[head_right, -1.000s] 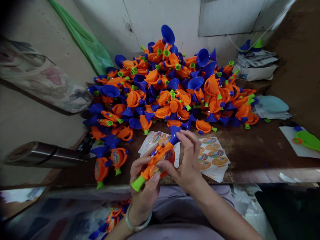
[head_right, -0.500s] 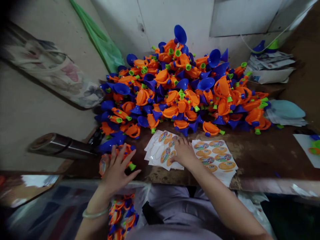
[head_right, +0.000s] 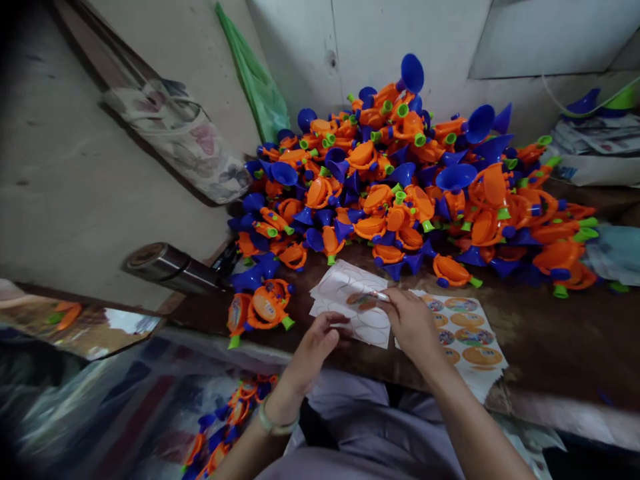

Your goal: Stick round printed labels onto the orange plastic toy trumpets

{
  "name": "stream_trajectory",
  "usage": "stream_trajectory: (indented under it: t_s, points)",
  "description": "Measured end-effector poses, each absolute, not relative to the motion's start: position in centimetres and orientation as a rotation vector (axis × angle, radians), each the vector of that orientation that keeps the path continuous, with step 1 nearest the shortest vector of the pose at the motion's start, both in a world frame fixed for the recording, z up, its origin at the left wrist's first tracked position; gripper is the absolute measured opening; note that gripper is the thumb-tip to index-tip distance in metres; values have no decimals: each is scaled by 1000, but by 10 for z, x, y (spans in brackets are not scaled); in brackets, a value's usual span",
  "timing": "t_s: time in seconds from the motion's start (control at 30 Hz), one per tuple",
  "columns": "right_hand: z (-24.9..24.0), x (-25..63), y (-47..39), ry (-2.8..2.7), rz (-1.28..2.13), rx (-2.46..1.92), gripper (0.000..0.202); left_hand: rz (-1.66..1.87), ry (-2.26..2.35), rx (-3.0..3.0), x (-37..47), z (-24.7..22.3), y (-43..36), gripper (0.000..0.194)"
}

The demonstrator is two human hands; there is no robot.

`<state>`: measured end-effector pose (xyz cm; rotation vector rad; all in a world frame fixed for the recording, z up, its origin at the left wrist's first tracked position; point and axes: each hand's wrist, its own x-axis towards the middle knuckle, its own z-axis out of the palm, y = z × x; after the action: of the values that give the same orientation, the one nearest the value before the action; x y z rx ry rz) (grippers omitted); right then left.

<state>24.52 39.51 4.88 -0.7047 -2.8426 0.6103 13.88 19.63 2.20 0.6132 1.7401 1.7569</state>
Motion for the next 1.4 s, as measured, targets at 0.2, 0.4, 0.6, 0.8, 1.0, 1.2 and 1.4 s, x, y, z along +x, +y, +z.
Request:
stream_trajectory:
  t_s: [0.2, 0.4, 0.6, 0.8, 1.0, 1.2, 1.4]
  points:
    - [70, 259, 368, -2866, 692, -458, 21, 2015, 1307, 324, 141, 43, 214, 52]
    - [76, 262, 359, -2538, 775, -175, 28, 2014, 1237, 262, 154, 52, 214, 47]
    - [75, 265, 352, -2254, 632, -230, 26, 2009, 1273, 228, 168, 53, 212, 56]
    - [73, 268, 348, -2193, 604, -340, 25, 2103, 1483, 248, 170, 40, 213, 53]
    - [70, 269, 350, -2138, 549, -343, 16, 2088, 1383, 324, 173, 45, 219, 54]
    - [62, 273, 350, -2036, 355, -300, 28, 2088, 1366, 244, 182, 56, 227, 61]
    - [63, 276, 354, -2069, 448, -351, 17, 2025, 1374, 250, 184, 51, 225, 52]
